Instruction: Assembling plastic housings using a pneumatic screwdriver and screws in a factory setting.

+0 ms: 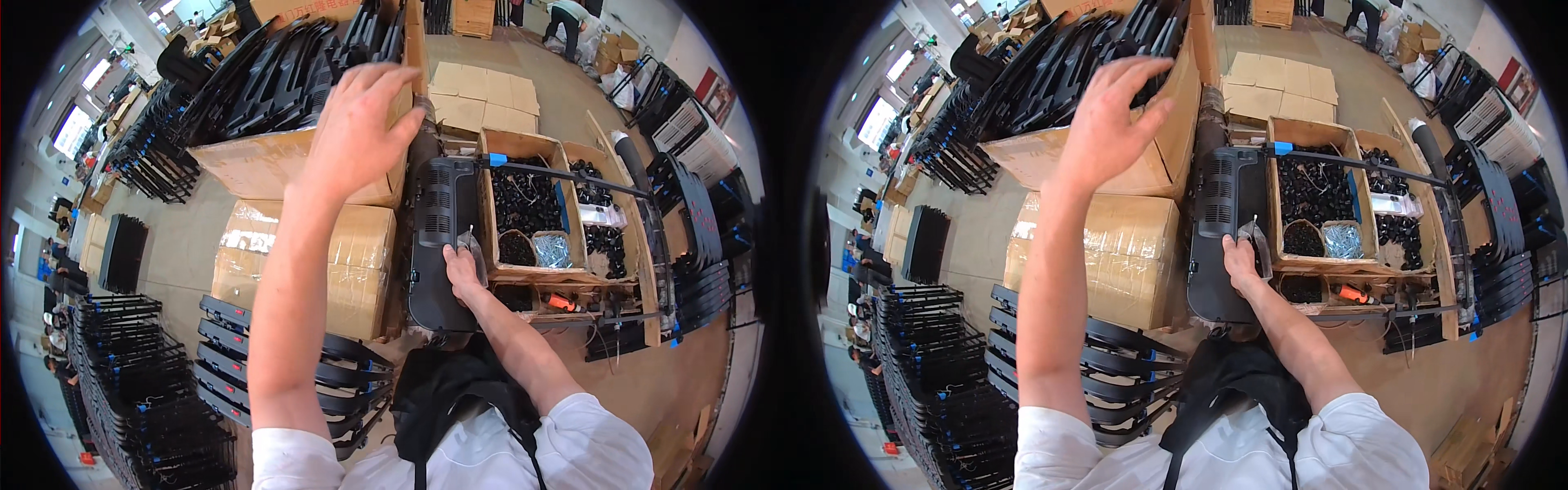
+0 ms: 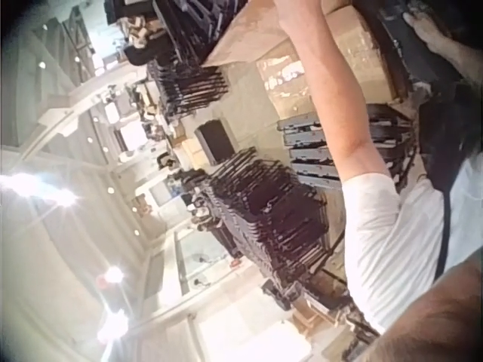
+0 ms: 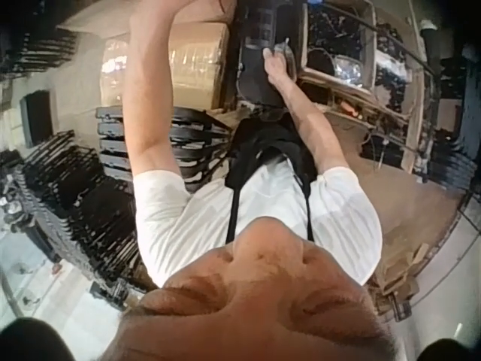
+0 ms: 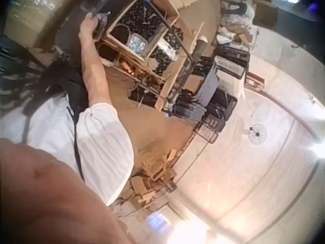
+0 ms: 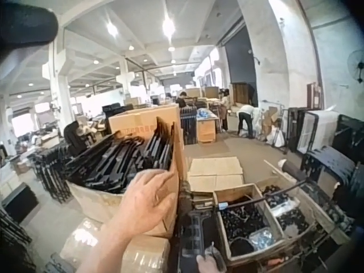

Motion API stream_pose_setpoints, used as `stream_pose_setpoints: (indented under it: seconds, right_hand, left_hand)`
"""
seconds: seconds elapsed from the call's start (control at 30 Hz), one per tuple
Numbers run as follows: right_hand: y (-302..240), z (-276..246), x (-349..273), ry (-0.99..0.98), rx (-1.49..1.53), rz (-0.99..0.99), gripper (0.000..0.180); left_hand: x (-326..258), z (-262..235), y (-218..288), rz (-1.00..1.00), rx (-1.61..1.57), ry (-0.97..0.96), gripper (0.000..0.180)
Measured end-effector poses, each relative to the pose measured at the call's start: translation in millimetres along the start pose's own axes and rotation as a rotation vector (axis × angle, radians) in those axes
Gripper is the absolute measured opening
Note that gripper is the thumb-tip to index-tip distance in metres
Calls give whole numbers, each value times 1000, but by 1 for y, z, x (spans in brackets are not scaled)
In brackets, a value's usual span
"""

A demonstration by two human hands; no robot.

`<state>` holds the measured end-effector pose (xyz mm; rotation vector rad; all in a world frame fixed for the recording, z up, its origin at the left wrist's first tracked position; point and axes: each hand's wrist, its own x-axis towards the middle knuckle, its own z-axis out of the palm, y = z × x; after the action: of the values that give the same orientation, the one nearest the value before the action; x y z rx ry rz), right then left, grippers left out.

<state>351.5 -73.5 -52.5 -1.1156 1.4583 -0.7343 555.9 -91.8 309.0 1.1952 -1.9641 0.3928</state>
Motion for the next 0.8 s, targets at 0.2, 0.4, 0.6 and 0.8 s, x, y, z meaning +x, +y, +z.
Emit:
stream_pose_setpoints:
  seconds: [0.2,0.4,0.6,0.8]
  right_hand:
    - [19,-11,13,20,-76,-29,58]
    - [4,-136,5,25,84,-255,42]
    - [5,-328,-78,145,285,-112,25]
    - [84,-397,-186,232,287,159,23]
  left_hand:
    - [-49,54,19,-279,-171,-146,38]
    - [-121,165,72,-563,-449,-194,20]
    - [-209,345,193,-247,-655,-899,19]
    - [-267,461,212,197,-396,-1449,48]
